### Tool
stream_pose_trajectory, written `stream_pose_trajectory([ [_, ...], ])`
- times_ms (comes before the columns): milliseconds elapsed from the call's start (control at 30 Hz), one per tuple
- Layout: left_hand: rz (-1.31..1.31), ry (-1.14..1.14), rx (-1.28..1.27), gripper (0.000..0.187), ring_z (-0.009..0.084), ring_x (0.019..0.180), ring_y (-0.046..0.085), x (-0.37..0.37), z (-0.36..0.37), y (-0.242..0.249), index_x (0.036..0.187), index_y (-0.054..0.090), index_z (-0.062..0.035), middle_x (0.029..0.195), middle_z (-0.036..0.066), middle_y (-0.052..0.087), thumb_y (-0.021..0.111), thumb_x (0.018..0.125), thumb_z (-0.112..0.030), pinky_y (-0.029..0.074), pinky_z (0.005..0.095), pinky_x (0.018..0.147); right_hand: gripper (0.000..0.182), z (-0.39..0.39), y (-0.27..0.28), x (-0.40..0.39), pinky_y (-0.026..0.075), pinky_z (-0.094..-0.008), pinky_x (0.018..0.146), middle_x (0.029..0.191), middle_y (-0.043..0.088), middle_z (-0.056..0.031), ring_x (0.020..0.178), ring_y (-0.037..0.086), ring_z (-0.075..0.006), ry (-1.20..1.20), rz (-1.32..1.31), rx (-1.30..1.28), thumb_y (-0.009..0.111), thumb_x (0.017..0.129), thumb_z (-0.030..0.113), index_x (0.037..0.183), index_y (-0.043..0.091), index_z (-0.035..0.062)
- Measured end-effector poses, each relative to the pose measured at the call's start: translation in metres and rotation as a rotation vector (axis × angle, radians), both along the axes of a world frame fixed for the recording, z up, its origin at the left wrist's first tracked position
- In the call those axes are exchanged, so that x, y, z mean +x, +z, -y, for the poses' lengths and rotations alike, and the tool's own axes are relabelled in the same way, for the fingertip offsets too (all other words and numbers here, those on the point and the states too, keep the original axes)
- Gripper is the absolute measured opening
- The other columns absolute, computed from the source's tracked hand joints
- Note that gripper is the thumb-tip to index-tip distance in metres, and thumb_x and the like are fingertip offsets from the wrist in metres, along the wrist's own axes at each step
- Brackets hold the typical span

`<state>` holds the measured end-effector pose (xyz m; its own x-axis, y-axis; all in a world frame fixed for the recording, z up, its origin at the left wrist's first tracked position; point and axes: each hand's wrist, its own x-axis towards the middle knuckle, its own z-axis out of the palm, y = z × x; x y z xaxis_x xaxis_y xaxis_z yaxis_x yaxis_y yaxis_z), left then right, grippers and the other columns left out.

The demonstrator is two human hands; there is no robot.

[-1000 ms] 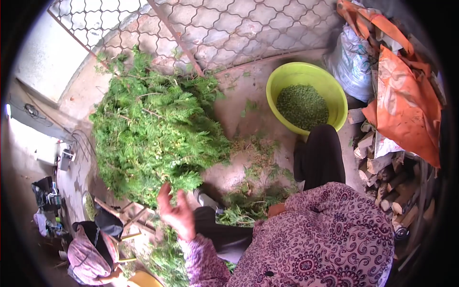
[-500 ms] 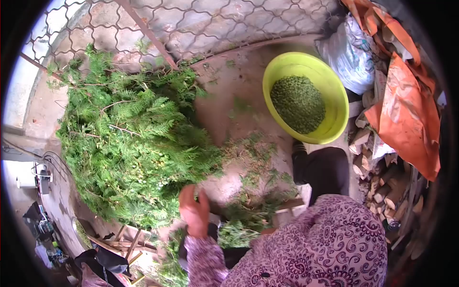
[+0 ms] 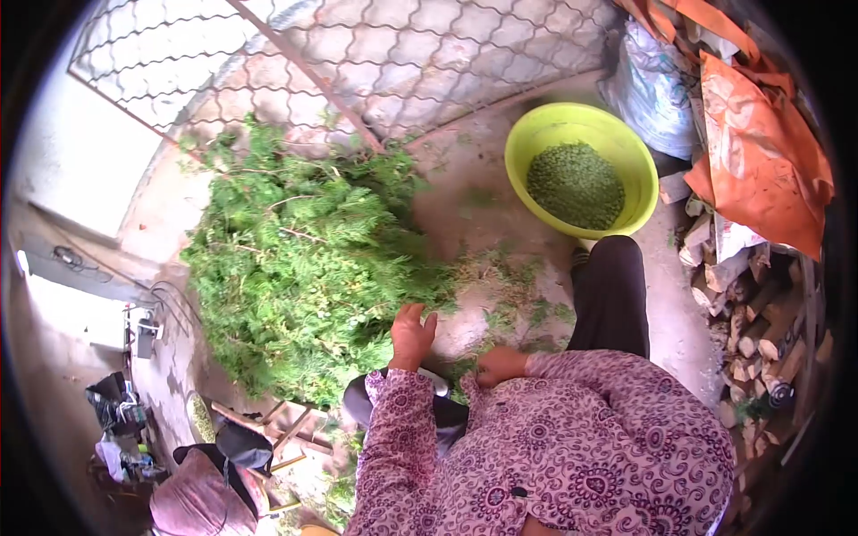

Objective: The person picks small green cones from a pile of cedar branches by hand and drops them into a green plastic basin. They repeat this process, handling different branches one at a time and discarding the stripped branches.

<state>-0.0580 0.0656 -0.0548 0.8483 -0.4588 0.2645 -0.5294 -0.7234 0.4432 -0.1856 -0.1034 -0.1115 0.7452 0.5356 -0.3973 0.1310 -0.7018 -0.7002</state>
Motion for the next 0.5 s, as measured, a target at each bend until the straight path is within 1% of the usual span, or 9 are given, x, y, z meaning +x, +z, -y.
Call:
stream_pose_trajectory([
  [67,-0.031,0.052,-0.095,0.026,0.0307,0.073,0.056,0.002,-0.008,0.009,0.084,0.059,-0.0015,0.079,0.016,0.058,0.067,0.067,-0.019,0.046,0.0379,0.066,0.036,0.03,0.019,0.03,0.046,-0.0402,0.068,0.078,0.061,-0.0161,0.072,0.059,-0.0328,-0.163,0.202,0.04,0.052,0.076,0.042,0.08,0.063,0.0074],
  [100,-0.015,0.129,-0.101,0.025,0.0282,0.065,0.057,0.003,-0.012,0.024,0.082,0.06,-0.0015,0.074,0.015,0.059,0.067,0.067,-0.02,0.047,0.0358,0.06,0.031,0.049,0.045,0.035,0.046,-0.0383,0.072,0.077,0.062,-0.013,0.074,0.059,-0.0299,-0.38,0.299,0.211,0.057,0.073,0.037,0.08,0.063,0.0078],
  [133,0.019,0.152,-0.153,0.023,0.0259,0.06,0.057,0.008,-0.023,0.027,0.082,0.061,-0.0013,0.072,0.014,0.059,0.067,0.067,-0.018,0.047,0.0338,0.056,0.027,0.068,0.07,0.052,0.046,-0.038,0.074,0.081,0.062,-0.0119,0.078,0.059,-0.0282,-0.398,0.272,0.192,0.06,0.07,0.032,0.082,0.064,0.0082],
  [200,0.024,0.209,-0.171,0.024,0.024,0.06,0.058,0.012,-0.043,0.054,0.084,0.061,-0.0006,0.074,0.014,0.061,0.066,0.069,-0.018,0.047,0.0324,0.057,0.028,0.101,0.087,0.071,0.046,-0.0374,0.072,0.077,0.061,-0.0133,0.075,0.059,-0.0282,-0.537,0.601,0.18,0.059,0.071,0.032,0.083,0.064,0.0068],
  [267,-0.076,0.38,-0.281,0.025,0.0215,0.061,0.059,0.021,-0.07,0.06,0.086,0.061,0.0002,0.073,0.014,0.062,0.066,0.071,-0.018,0.047,0.0309,0.058,0.028,0.13,0.125,0.081,0.047,-0.0359,0.068,0.076,0.061,-0.0151,0.072,0.059,-0.028,-0.62,0.665,0.178,0.059,0.071,0.03,0.083,0.063,0.0041],
  [300,-0.078,0.418,-0.294,0.026,0.0183,0.06,0.059,0.014,-0.074,0.083,0.088,0.061,0.0005,0.07,0.012,0.062,0.065,0.072,-0.02,0.047,0.0289,0.057,0.029,0.14,0.142,0.083,0.046,-0.0351,0.067,0.077,0.061,-0.0156,0.072,0.06,-0.0276,-0.649,0.626,0.198,0.059,0.071,0.029,0.083,0.063,0.0031],
  [400,-0.194,0.467,-0.42,0.027,0.0141,0.062,0.059,0.023,-0.111,0.071,0.09,0.063,0.0,0.072,0.012,0.063,0.065,0.073,-0.022,0.046,0.0259,0.057,0.029,0.156,0.167,0.103,0.046,-0.0343,0.065,0.077,0.06,-0.0162,0.071,0.06,-0.0273,-0.665,0.588,0.178,0.06,0.07,0.027,0.083,0.062,0.0016],
  [467,-0.2,0.501,-0.363,0.027,0.0145,0.064,0.06,0.029,-0.124,0.068,0.09,0.063,-0.0003,0.076,0.013,0.064,0.064,0.073,-0.021,0.047,0.0262,0.059,0.028,0.152,0.178,0.12,0.046,-0.0341,0.064,0.076,0.06,-0.0164,0.07,0.059,-0.0275,-0.664,0.595,0.147,0.06,0.07,0.027,0.083,0.062,0.0012],
  [500,-0.19,0.506,-0.232,0.028,0.0145,0.065,0.06,0.036,-0.129,0.063,0.09,0.063,0.0004,0.078,0.014,0.064,0.064,0.074,-0.022,0.048,0.0265,0.06,0.029,0.148,0.181,0.13,0.046,-0.0345,0.064,0.074,0.06,-0.0167,0.069,0.059,-0.0279,-0.655,0.641,0.118,0.061,0.07,0.027,0.083,0.061,0.0004],
])
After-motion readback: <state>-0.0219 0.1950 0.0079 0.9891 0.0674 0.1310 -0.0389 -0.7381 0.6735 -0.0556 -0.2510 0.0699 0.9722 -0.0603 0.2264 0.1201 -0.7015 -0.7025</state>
